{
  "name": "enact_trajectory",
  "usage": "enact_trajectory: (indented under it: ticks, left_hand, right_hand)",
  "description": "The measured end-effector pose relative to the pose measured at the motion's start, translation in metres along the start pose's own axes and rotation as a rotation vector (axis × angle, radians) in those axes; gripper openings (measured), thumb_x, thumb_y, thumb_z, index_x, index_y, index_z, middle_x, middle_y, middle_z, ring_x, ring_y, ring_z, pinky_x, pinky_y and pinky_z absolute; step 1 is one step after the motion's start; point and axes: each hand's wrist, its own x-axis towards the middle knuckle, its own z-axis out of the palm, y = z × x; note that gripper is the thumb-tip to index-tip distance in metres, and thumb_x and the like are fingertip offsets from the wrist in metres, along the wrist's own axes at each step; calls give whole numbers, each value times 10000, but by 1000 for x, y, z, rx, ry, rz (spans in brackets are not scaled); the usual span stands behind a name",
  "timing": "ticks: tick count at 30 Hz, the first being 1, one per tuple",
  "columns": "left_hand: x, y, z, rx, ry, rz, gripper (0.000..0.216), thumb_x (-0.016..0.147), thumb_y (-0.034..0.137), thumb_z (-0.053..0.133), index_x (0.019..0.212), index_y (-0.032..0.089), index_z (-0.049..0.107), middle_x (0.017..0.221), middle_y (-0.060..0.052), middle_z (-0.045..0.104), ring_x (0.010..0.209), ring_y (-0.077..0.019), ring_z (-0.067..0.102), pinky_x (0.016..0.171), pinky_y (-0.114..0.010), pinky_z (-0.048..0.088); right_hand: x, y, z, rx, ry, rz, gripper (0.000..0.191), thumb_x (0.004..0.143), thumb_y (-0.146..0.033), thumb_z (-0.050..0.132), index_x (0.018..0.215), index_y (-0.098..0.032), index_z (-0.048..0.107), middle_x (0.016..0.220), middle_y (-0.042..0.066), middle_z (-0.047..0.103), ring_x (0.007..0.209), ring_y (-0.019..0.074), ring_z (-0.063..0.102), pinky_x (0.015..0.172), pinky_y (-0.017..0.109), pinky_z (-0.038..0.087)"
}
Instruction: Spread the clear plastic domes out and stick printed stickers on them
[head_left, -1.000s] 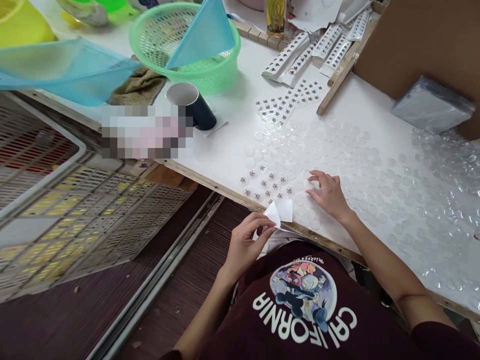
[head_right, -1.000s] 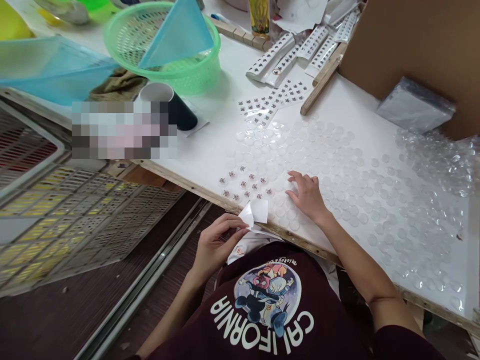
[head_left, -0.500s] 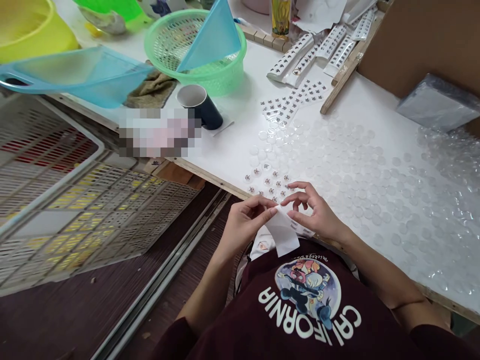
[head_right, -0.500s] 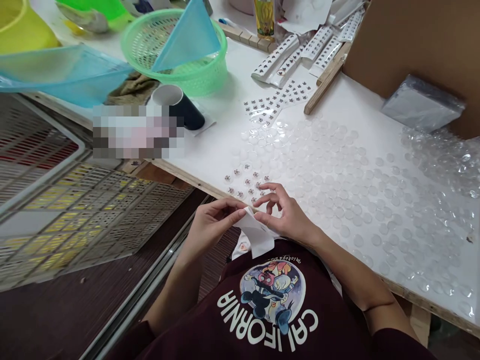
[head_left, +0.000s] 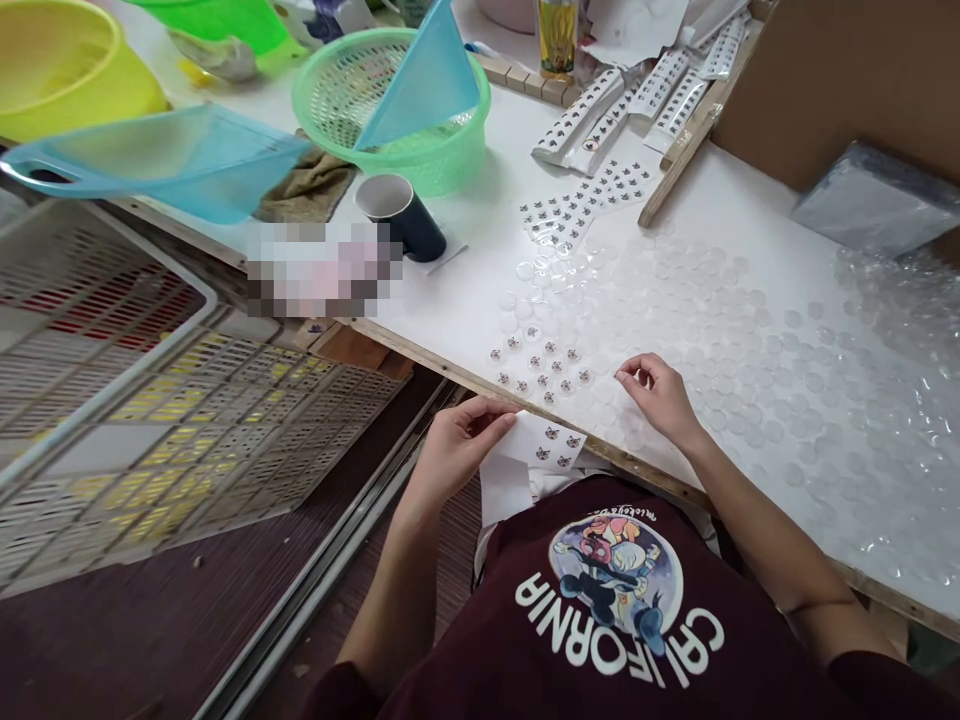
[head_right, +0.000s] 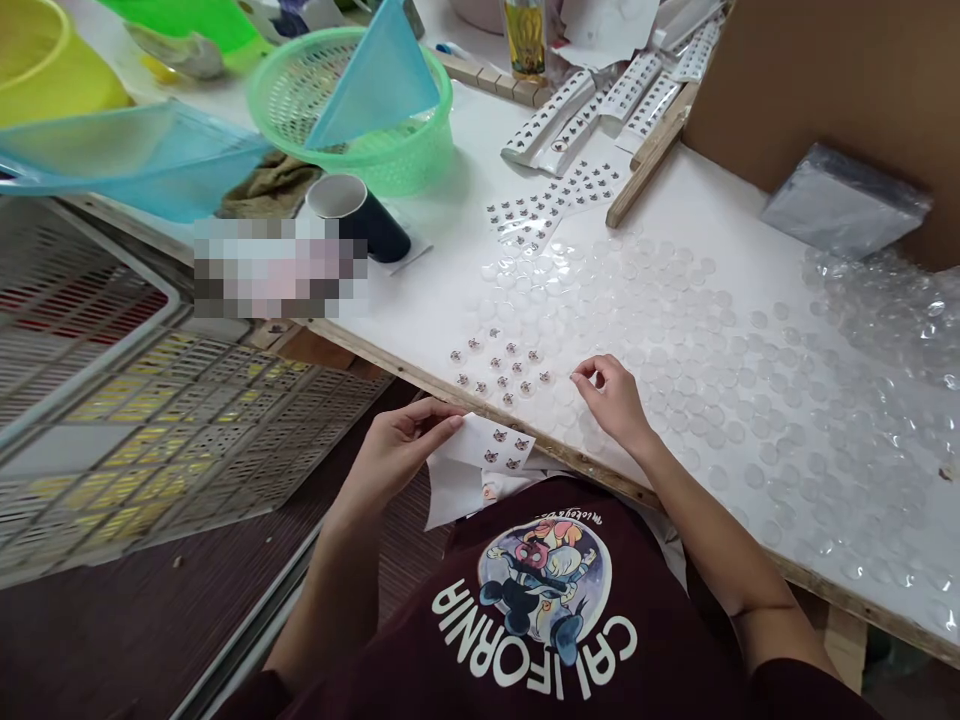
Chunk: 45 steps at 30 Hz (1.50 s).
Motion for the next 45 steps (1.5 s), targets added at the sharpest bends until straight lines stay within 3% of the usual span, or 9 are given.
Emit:
enact_trajectory:
  ticks: [11,18,21,24,27,32,37,41,45]
  left_hand:
    - [1,-6,13,27,-19,28,262,841,392,694,911,157,785,843,-81,763,778,-205,660,634,-262,463]
    - [1,-8,16,1,-28,31,234,842,371,695,896,162,787,822,-76,761,764,-205,666,617,-256,463]
    - [1,-6,17,-15,-29,26,236,842,373,696,900,162,786,839,-78,763,771,-202,668,630,-254,466]
    - [1,-3,17,-26,-34,26,238,846,372,697,902,158,783,843,-81,763,774,-202,667,639,-258,468]
    - [1,0,18,-36,-41,42,231,846,368,698,890,158,783,826,-80,758,761,-202,665,637,-262,471]
    - [3,4,19,-26,-41,76,214,840,361,698,859,164,782,799,-66,750,744,-195,656,639,-259,471]
    - [6,8,21,14,-43,94,258,874,396,669,898,161,774,824,-65,748,732,-186,636,657,-267,464]
    - [-2,11,25,8,106,227,436,874,473,691,1206,190,704,1181,-104,728,1050,-245,655,922,-341,497]
    - [-16,10,41,-61,35,282,515,807,485,783,1232,212,682,1271,-111,697,1209,-285,621,1052,-394,459]
  right_hand:
    - [0,7,15,-131,-207,-13,114,825,-252,601,766,-222,694,724,11,697,620,158,549,677,311,448]
    - [-4,4,28,-519,-216,-164,130,894,-133,584,805,-206,646,847,78,710,826,239,619,833,389,428]
    - [-8,-3,33,-672,-194,-176,142,913,-102,563,987,-188,648,860,92,699,830,260,610,823,395,400]
    - [-10,-8,36,-753,-163,-181,281,921,-65,522,1166,-178,599,882,96,690,836,267,605,825,399,377]
    - [-8,-12,33,-779,-138,-180,221,916,-91,553,1116,-169,607,975,138,675,897,287,605,834,411,374]
    - [-13,-27,18,-398,-116,-153,108,948,-245,593,1044,-205,620,1030,107,675,933,260,617,843,406,409]
    - [-33,-45,14,288,-532,-18,309,895,-376,669,1169,-275,566,845,-19,685,699,152,600,663,299,462]
    - [-40,-44,26,532,-392,57,307,847,-412,708,1101,-263,622,870,-2,676,746,153,625,654,296,505]
    - [-42,-42,38,628,-262,95,407,798,-448,755,1145,-250,674,904,17,677,818,171,658,712,317,538]
